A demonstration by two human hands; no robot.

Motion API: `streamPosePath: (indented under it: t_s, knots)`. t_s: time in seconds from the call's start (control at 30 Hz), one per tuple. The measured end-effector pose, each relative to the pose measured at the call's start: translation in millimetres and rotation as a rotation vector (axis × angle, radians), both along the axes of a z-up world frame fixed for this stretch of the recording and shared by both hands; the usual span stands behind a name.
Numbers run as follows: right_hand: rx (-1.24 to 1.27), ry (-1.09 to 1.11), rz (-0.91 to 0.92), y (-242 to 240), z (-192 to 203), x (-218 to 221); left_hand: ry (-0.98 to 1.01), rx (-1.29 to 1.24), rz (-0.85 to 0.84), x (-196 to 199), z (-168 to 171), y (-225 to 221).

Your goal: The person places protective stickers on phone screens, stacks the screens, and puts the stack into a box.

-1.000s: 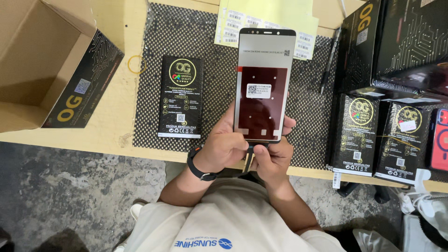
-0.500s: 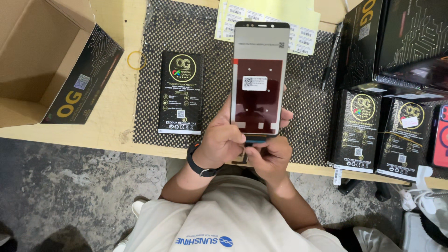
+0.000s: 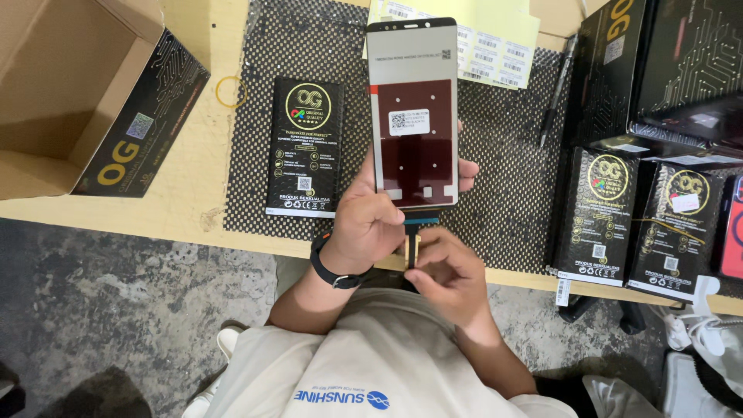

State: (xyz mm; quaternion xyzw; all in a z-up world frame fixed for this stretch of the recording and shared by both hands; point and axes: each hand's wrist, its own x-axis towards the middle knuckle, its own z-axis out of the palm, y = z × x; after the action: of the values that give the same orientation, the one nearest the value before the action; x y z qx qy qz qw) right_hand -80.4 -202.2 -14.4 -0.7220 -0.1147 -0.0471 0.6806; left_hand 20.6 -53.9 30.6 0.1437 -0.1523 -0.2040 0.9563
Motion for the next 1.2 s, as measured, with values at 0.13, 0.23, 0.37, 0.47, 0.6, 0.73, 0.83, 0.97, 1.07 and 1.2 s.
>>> streamPosePath:
  t_s: [0.13,0.23,0.37,0.47,0.6,0.73,0.83,0.97,1.07,1.2]
  knots:
    - [0.215,0.056,0.098,10,7,-15,-0.002,0.026,0.01,-1,-3,0]
    - [0.252,-0.006,0.032,15,11,-25,-0.013,0.0,0.058,-2,-10,-3]
    - [0.138,-0.243,-0.001,12,26,-26,-0.006,-0.038,0.096,-5,-11,-5]
    - [0.011,-0.37,0.044,12,41,-21,-0.019,0.004,0.102,-4,-8,-4]
    - [-0.098,-0.509,0.031,5,49,-11,-0.078,-0.019,0.083,-3,-15,-6]
    - [-0.156,-0.465,0.0,6,71,-1,-0.084,0.013,0.052,-3,-7,-3]
    - [-0.22,-0.493,-0.128,12,77,7,-0.107,0.003,0.056,-4,-8,-4]
    - [-0.094,-0.466,-0.151,21,81,15,-0.06,0.039,0.002,-6,-10,-3]
    - [-0.078,-0.465,-0.167,24,83,19,-0.03,0.039,-0.016,-7,-7,-2]
    - [-0.101,-0.46,-0.183,26,86,23,-0.046,0.016,-0.019,-7,-5,-2]
